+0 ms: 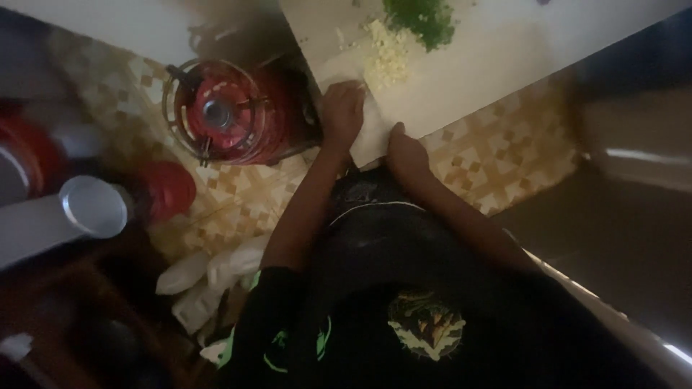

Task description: Stirring a pot of food and mincing garlic and greens on a cutting board.

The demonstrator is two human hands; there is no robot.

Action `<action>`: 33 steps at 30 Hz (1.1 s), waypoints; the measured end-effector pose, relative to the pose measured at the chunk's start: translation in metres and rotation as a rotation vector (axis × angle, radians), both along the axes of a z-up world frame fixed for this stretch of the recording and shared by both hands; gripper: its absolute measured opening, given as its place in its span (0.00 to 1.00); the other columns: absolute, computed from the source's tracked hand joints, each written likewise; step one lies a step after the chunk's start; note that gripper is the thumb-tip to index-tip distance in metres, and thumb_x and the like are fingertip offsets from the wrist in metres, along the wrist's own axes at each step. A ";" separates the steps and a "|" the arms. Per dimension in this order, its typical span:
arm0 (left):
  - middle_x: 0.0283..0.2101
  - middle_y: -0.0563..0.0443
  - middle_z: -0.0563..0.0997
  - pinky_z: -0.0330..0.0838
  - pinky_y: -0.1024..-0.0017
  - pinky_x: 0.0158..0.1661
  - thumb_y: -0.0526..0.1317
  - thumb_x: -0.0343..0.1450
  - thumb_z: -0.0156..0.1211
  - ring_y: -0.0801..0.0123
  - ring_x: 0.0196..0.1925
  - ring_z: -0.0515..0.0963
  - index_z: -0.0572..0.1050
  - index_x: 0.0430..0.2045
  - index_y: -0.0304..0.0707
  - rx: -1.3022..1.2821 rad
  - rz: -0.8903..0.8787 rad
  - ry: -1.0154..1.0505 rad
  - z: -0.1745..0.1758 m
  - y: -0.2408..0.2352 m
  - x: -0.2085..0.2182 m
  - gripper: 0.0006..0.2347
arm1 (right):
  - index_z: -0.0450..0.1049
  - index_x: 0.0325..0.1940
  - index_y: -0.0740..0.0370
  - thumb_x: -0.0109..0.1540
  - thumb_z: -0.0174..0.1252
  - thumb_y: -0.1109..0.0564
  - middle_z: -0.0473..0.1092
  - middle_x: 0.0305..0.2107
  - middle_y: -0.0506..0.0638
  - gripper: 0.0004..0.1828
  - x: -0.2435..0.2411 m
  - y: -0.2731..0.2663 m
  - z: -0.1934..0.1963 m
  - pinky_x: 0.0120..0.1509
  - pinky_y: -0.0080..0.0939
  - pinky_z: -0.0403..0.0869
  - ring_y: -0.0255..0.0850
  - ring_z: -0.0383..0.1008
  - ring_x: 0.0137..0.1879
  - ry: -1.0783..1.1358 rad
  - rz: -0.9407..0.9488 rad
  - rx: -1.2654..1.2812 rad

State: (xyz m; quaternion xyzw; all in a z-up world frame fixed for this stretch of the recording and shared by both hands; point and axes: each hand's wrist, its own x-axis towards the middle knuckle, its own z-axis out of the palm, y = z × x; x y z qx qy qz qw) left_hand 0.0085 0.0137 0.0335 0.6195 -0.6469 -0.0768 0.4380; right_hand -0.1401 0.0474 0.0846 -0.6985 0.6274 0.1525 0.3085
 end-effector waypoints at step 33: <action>0.33 0.51 0.75 0.67 0.67 0.37 0.36 0.68 0.53 0.61 0.36 0.76 0.74 0.23 0.39 -0.086 0.052 -0.044 -0.003 0.004 0.000 0.04 | 0.73 0.39 0.55 0.58 0.53 0.57 0.66 0.32 0.52 0.07 0.004 -0.093 -0.029 0.40 0.46 0.66 0.49 0.67 0.41 -0.111 0.332 -0.580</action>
